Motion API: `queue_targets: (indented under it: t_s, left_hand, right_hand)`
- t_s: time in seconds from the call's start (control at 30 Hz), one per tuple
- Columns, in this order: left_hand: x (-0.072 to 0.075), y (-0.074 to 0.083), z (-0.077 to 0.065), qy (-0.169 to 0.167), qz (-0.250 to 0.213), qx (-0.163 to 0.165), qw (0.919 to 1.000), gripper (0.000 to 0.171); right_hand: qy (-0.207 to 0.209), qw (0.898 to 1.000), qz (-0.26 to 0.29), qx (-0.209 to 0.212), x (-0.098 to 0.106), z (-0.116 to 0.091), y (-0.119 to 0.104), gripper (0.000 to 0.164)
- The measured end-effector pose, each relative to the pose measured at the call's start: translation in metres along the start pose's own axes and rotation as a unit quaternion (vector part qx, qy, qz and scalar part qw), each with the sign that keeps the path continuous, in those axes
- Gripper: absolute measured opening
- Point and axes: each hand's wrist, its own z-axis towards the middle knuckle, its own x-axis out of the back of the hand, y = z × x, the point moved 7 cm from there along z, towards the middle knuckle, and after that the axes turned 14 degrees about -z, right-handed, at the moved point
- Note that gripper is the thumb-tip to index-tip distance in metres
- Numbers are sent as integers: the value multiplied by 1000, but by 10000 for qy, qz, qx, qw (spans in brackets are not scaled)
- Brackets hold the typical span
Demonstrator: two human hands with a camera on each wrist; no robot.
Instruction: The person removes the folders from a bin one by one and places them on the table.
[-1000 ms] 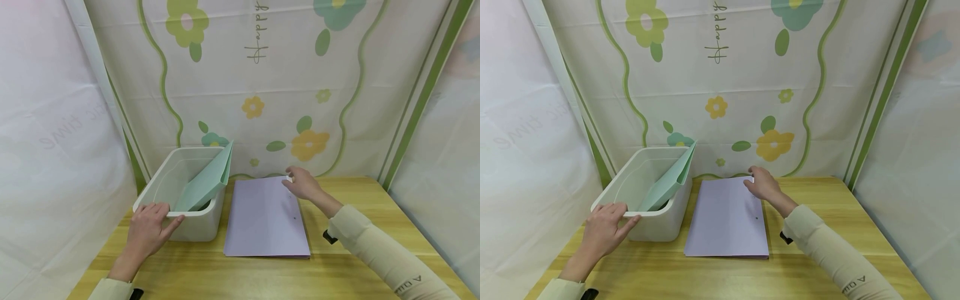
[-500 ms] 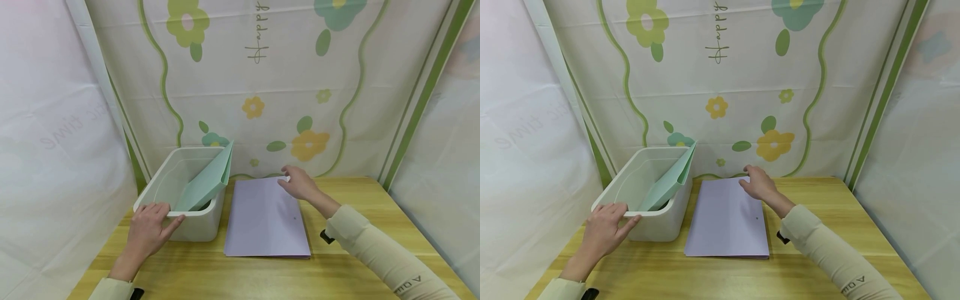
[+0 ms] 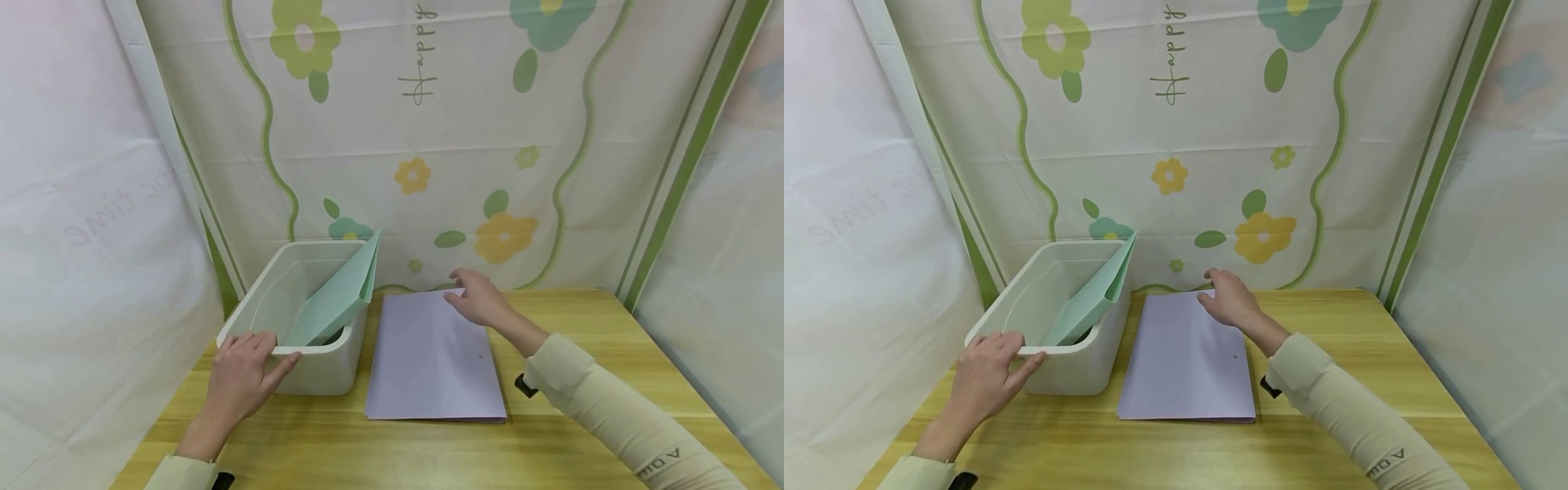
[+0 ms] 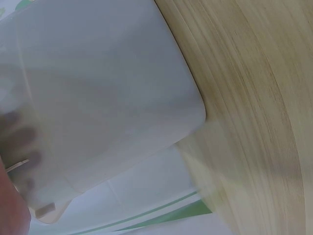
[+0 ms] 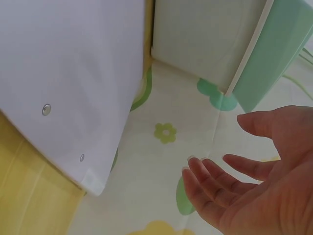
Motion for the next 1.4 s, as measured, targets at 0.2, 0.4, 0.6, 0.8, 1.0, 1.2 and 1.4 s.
queue_targets:
  t_s: [0.2,0.4,0.6,0.8,1.0,1.2,1.4]
  left_hand:
    - [1,0,0,5,-16,4,10000,49]
    - [0,-1,-1,-13,9,5,10000,48]
    - [-1,-2,-1,-5,18,20,10000,48]
    - [-1,0,-1,-13,-5,12,10000,48]
    - [-1,0,0,-24,9,10,10000,48]
    - [-1,0,0,-9,34,-5,10000,49]
    - [-1,0,0,-9,52,-12,10000,48]
  right_hand:
    - [60,10000,-30,29,0,1,-4,47]
    - [70,10000,-7,-2,-3,1,-5,47]
    - [88,9999,16,77,-6,2,-7,49]
    - [148,9996,12,252,-3,1,-16,48]
    - [244,9984,90,511,0,-2,-26,48]
    - [340,9966,184,729,1,-2,-32,48]
    - [442,9941,292,950,4,-3,-38,49]
